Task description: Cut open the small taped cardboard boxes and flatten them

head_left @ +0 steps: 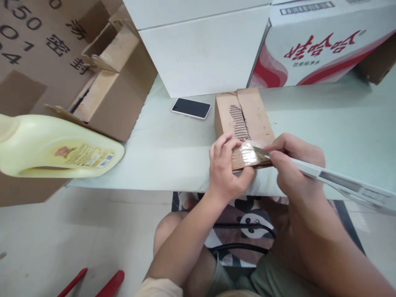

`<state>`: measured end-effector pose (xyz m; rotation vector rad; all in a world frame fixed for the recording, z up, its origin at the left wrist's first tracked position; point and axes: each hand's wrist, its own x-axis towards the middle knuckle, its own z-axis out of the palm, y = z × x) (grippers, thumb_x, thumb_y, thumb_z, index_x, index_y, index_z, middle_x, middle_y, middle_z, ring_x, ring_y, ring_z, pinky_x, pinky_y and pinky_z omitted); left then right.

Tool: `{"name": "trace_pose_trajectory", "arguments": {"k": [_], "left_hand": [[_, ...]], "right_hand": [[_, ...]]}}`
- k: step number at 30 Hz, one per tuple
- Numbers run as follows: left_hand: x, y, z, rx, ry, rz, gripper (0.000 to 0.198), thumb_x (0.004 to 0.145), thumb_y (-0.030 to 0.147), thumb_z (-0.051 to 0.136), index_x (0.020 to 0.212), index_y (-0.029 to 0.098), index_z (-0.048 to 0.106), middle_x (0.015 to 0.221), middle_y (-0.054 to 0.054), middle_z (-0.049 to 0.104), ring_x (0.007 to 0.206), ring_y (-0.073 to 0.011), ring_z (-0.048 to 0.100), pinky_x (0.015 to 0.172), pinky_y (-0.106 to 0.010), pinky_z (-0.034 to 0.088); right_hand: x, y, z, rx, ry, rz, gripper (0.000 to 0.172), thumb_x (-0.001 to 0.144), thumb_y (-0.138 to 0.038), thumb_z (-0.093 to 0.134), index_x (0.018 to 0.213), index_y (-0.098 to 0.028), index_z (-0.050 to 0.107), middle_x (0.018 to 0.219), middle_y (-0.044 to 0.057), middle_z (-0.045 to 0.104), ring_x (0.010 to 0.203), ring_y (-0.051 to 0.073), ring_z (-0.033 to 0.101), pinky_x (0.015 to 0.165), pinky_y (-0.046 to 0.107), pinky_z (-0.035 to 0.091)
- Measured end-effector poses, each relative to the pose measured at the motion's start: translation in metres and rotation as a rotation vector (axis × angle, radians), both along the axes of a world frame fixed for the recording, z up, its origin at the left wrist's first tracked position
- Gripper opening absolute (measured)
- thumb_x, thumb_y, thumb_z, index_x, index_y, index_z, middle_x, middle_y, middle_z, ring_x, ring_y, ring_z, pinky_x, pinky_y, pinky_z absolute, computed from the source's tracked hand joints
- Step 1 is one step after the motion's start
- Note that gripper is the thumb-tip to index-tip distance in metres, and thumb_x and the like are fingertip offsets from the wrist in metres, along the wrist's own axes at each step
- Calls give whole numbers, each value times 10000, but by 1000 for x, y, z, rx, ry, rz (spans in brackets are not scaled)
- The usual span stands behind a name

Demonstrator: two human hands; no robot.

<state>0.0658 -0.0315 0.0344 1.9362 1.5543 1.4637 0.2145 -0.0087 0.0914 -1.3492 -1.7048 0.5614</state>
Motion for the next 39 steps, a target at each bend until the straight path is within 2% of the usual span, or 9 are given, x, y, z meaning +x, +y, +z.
{"name": "trace_pose_trajectory", "arguments": {"k": [3,5,9,16,23,30,35,37,39], "left_hand": [[-2,2,-5,57,36,-40,471,860,493,575,1220,202,491,1385,-177,520,1367,-320,479,1141,-520,404],[-3,3,-9,82,48,-45,478,904,555,523,1231,207,489,1393,-172,509,1374,-315,471,1146,-521,398],[-2,5,-12,76,11,-26,346,1006,453,389,1217,207,511,1363,-157,534,1356,-268,487,1148,-480,395],[2,6,-10,85,22,47,326,1010,414,361,1156,187,544,1315,-159,557,1303,-256,523,1115,-449,437],[3,6,-10,100,2,57,316,1002,405,382,1137,183,562,1300,-152,576,1290,-254,537,1113,-445,436],[2,7,-9,97,6,48,335,1013,429,365,1143,183,549,1299,-160,572,1295,-253,539,1110,-444,439],[1,7,-11,88,-4,30,314,1001,406,401,1154,176,551,1317,-166,563,1308,-254,525,1123,-443,425],[1,7,-11,86,-10,23,308,998,399,410,1160,179,552,1321,-162,566,1314,-255,520,1128,-443,418],[1,6,-10,97,-13,27,311,1001,405,408,1161,183,555,1319,-156,569,1307,-251,524,1126,-438,418]], "right_hand": [[-3,2,6,-15,-122,-24,212,785,-292,578,589,-236,521,478,-19,521,459,135,459,478,282,333],[-5,3,8,-29,-177,-22,204,815,-325,561,636,-232,591,533,3,600,498,153,528,511,288,369],[-5,7,7,-96,-191,-23,224,810,-314,533,678,-218,686,630,37,693,597,194,623,559,301,411],[1,8,-2,-173,126,24,199,734,-204,523,596,-223,666,530,4,585,541,166,560,527,300,409],[4,11,4,-240,258,74,201,711,-196,515,561,-219,647,466,-7,465,478,143,458,468,292,348],[3,9,4,-172,129,72,209,732,-201,514,590,-213,667,516,3,565,530,154,535,526,293,399],[-4,7,1,-98,-126,-6,203,757,-266,552,631,-213,702,587,21,654,561,170,565,559,311,392],[-4,7,0,-118,-102,-1,192,746,-262,561,618,-213,696,582,20,648,565,171,566,558,309,394],[-2,9,0,-185,38,39,193,736,-244,554,601,-212,688,585,17,647,579,167,578,559,298,416]]}}
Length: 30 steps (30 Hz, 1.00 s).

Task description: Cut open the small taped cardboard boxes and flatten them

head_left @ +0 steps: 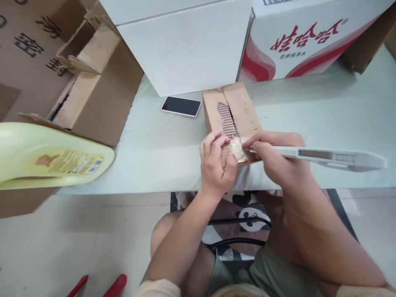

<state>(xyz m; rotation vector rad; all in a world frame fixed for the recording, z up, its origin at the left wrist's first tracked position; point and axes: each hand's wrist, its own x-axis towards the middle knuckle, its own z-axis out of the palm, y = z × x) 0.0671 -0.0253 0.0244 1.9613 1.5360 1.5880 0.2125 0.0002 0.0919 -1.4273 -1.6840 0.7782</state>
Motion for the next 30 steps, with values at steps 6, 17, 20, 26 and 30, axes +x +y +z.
{"name": "trace_pose_trajectory", "arguments": {"k": [6,17,20,26,30], "left_hand": [[1,1,1,22,10,20,320,1009,424,389,1163,197,553,1314,-146,570,1289,-246,543,1111,-433,436],[0,-1,1,6,-1,5,303,1002,415,399,1154,202,550,1316,-147,565,1285,-255,540,1117,-450,433],[-4,-1,1,-30,9,-34,309,1005,411,392,1172,200,545,1334,-152,551,1307,-263,523,1127,-465,421],[-6,2,1,-21,28,-44,332,1011,417,387,1184,185,549,1318,-159,546,1306,-252,519,1134,-446,420],[-4,3,0,8,20,-32,331,1013,412,392,1197,185,548,1311,-154,552,1297,-244,531,1131,-438,427]], "right_hand": [[6,5,6,-169,336,-36,213,663,-238,526,546,-208,702,423,-11,471,436,121,429,429,261,314],[9,6,9,-227,404,-30,200,640,-222,546,515,-203,701,402,-22,456,420,107,369,413,260,272],[10,7,10,-181,232,73,214,689,-206,533,527,-207,672,460,-14,515,473,124,436,448,266,320],[7,8,8,-21,-21,166,209,734,-227,551,537,-196,616,536,5,597,553,145,531,532,274,388],[6,9,4,-133,243,67,205,707,-209,531,535,-197,642,459,-14,511,478,131,483,482,266,368]]}}
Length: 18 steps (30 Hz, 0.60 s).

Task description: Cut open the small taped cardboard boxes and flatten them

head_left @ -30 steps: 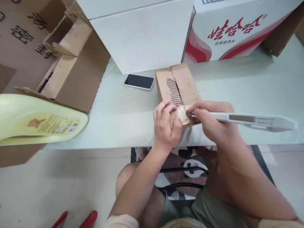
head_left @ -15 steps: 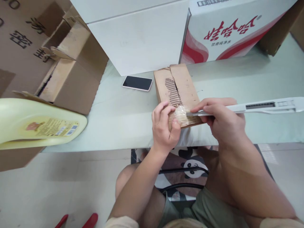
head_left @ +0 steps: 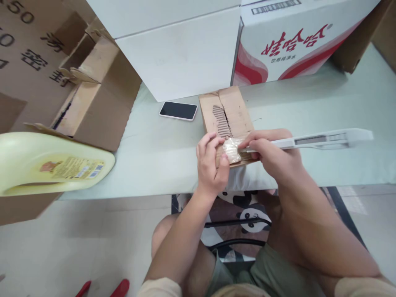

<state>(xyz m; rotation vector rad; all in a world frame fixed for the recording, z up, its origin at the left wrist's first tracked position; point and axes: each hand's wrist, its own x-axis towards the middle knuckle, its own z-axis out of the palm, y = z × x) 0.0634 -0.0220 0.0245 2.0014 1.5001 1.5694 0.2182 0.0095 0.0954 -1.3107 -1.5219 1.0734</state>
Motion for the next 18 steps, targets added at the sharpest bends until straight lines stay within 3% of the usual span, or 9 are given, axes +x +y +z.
{"name": "trace_pose_trajectory", "arguments": {"k": [4,12,18], "left_hand": [[-1,1,-1,9,14,-3,352,1013,436,377,1213,196,540,1323,-151,555,1300,-255,540,1127,-459,432],[-1,-1,0,15,46,27,305,1015,386,383,1165,187,558,1302,-154,571,1281,-239,557,1109,-439,455],[-4,2,2,5,76,25,333,1026,403,357,1166,188,568,1308,-158,583,1283,-238,565,1101,-431,467]], "right_hand": [[3,2,1,-87,188,-76,227,678,-230,515,560,-198,706,384,-15,444,405,125,411,428,271,319],[6,2,4,-14,15,78,205,663,-187,520,488,-209,624,457,-13,511,495,132,487,482,272,355],[12,1,11,-147,136,128,203,594,-249,511,447,-224,649,372,-7,480,384,126,395,387,276,283]]}}
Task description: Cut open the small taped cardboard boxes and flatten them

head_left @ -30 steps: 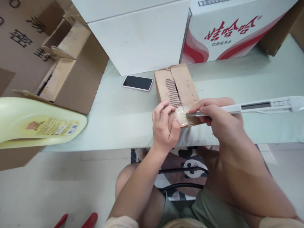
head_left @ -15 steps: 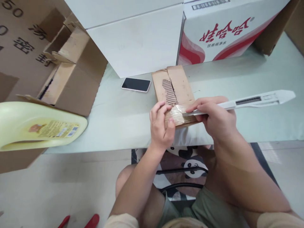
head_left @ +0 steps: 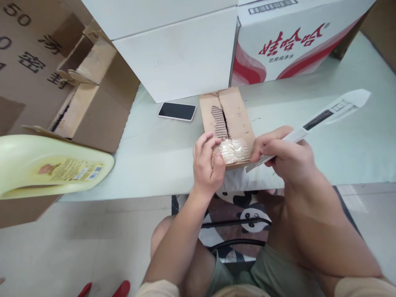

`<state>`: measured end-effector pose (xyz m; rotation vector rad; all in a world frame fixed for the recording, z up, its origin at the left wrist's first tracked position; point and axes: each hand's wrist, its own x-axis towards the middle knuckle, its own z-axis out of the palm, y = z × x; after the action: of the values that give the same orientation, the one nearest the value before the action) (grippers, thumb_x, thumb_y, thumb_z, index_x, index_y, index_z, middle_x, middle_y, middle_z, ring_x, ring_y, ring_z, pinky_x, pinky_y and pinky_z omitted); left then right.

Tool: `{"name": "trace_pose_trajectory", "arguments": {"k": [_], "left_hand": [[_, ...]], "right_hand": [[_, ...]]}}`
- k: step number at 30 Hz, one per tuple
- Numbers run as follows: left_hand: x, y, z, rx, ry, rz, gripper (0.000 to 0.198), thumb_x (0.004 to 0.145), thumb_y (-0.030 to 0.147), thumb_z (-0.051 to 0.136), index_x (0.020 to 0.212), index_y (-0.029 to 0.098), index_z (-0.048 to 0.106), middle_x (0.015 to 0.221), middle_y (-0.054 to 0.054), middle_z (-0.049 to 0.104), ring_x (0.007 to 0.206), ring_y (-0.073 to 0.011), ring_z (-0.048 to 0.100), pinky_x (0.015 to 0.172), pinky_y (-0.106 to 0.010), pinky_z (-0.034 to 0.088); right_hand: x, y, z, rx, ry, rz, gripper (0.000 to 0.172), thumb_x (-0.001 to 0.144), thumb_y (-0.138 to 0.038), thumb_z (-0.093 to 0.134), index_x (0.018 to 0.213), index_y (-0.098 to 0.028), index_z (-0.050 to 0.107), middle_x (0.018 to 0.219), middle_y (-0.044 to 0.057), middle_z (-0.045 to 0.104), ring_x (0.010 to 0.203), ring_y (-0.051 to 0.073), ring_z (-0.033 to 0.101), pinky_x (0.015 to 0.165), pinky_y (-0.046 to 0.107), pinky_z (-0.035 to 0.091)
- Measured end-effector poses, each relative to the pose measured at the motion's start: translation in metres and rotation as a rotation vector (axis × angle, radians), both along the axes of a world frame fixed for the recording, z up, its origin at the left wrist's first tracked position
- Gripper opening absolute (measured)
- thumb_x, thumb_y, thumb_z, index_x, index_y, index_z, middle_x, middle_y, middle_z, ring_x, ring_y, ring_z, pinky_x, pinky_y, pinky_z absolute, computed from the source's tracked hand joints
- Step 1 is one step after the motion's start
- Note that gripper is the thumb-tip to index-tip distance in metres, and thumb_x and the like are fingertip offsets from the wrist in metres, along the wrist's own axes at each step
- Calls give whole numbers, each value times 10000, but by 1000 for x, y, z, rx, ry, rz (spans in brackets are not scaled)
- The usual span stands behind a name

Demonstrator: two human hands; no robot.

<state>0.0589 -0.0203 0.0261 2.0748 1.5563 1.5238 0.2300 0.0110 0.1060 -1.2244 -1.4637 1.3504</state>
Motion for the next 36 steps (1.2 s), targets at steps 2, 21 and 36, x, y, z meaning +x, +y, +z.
{"name": "trace_pose_trajectory", "arguments": {"k": [2,21,36], "left_hand": [[-2,2,1,-9,-8,-7,341,1030,407,351,1172,189,571,1316,-155,584,1291,-233,562,1107,-425,461],[-22,12,-7,-205,-477,13,523,913,607,575,1305,264,525,1394,-116,607,1270,-254,625,1049,-395,529],[-79,28,-9,-327,-1162,181,341,854,495,643,1048,215,657,1165,-108,733,1206,-265,670,983,-408,588]], "right_hand": [[3,-1,-2,-5,27,-28,193,598,-258,534,442,-230,644,356,-4,465,361,126,375,372,287,268],[-19,-2,-33,118,289,-106,578,748,-736,692,1065,-283,525,689,-43,598,581,141,612,480,251,447],[14,24,-77,362,-469,-422,207,812,-340,680,984,-239,626,724,-12,618,637,171,561,632,310,441]]}}
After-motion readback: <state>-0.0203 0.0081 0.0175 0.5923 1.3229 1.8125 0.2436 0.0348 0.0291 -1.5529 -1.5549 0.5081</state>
